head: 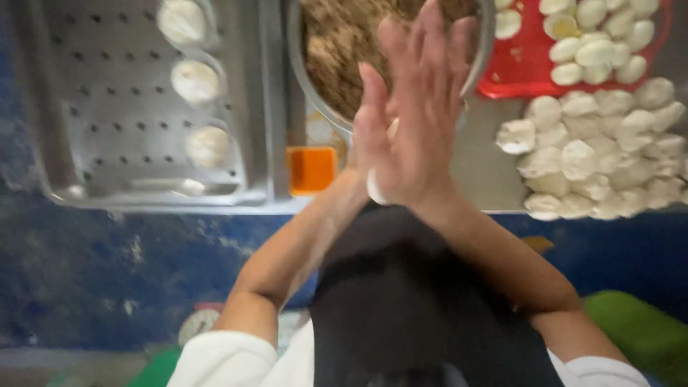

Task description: Preparing and filling siopao dough with meat and eggs.

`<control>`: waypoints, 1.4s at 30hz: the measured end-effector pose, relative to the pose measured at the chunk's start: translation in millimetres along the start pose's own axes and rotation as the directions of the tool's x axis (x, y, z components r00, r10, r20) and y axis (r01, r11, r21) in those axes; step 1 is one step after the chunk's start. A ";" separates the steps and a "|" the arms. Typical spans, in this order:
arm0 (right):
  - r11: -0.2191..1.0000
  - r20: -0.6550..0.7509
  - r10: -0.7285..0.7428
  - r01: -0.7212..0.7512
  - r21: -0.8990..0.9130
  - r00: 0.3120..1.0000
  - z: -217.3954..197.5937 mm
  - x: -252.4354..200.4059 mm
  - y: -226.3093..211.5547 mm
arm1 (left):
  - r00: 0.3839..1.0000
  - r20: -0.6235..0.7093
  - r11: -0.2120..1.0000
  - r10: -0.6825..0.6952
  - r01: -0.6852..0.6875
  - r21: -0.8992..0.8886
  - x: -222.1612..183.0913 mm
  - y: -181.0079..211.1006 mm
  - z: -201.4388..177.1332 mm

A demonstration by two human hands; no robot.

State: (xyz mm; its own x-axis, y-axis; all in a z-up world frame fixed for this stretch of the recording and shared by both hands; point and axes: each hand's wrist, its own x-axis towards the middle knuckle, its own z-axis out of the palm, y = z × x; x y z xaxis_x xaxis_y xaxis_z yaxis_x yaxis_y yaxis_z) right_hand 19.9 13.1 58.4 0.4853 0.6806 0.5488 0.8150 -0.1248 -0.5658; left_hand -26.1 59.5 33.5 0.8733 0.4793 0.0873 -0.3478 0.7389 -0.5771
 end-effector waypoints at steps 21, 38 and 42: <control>0.850 0.635 0.257 -0.483 0.211 0.729 -56.7 -26.4 13.1 | 0.958 -0.113 0.257 0.263 0.044 0.965 -28.2 85.7 26.8; -0.429 0.809 -0.225 -0.801 0.418 0.543 -30.2 -64.2 93.9 | 0.926 -0.297 -0.044 0.232 0.315 0.948 -78.2 58.9 -37.6; -0.343 0.841 -0.044 -0.798 0.495 0.540 -35.4 -78.1 126.0 | 0.929 -0.308 0.026 0.205 0.310 0.950 -80.3 59.9 -32.6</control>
State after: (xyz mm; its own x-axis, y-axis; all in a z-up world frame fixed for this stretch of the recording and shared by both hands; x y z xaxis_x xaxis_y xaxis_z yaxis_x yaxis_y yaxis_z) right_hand 95.9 -81.3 -34.1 -0.0402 0.9797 -0.1962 -0.8239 -0.1436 -0.5483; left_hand -106.0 49.8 -34.5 0.8454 0.4503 -0.2874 -0.0626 0.6178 0.7838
